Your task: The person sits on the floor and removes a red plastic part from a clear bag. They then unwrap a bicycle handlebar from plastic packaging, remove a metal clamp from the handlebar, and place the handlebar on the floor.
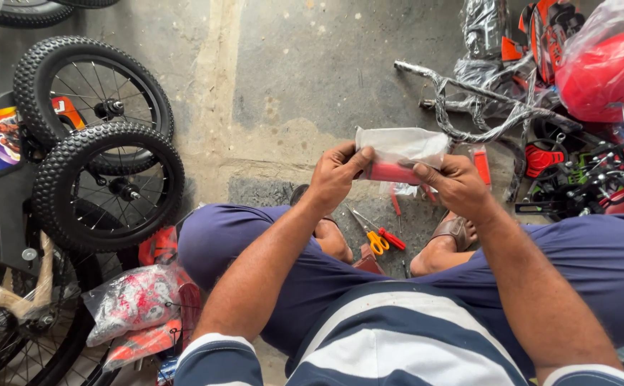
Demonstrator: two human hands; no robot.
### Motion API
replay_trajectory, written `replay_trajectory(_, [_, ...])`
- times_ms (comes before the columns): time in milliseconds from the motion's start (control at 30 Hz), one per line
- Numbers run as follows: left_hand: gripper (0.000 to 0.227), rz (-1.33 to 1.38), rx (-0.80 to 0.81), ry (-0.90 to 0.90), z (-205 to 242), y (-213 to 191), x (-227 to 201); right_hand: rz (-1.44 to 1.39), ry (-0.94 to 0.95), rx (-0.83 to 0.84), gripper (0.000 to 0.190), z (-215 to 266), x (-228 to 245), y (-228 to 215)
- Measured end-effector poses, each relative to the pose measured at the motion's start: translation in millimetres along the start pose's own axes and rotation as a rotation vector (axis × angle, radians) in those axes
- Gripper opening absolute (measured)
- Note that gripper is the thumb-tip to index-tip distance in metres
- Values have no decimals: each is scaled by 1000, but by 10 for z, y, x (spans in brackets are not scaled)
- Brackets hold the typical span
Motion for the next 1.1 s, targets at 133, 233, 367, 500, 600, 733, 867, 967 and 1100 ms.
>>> replay_trajectory(133, [36,-32,-141,61,-44,-124,-28,-39,95,-79,26,9,-23,-17])
replay_trajectory(233, [34,54,-147,16,-73,-120,-14,-89,116,-122,26,24,-28,-28])
replay_trajectory(367, [40,38,20,-133,-5,30,54,-76,30,-93,23,-13,-18,-10])
replay_trajectory(500, [41,57,16,-111,21,47,22,-121,-7,-233,17,3,-30,2])
replay_trajectory(600, [44,38,-15,-76,31,19,-8,-101,-123,-329,17,12,45,22])
replay_trajectory(733, [45,39,-57,-37,29,-5,-1,-308,-122,-375,42,-33,114,70])
replay_trajectory(867, [44,15,-50,-36,8,-17,59,-340,256,-266,42,-63,0,142])
replay_trajectory(967, [42,-13,-57,-22,-7,-56,62,-378,265,-272,32,-56,-110,136])
replay_trajectory(1100, [41,3,-117,45,-29,-87,-36,-419,184,-267,27,-46,-242,77])
Point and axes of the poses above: each hand's wrist, its own z-axis away from the middle knuckle, its own y-axis out of the palm, x = y × z, the point moved 3 cm from there along -z, towards the middle knuckle, and after that the axes turned 1 degree about -z, right-handed, at the moved point
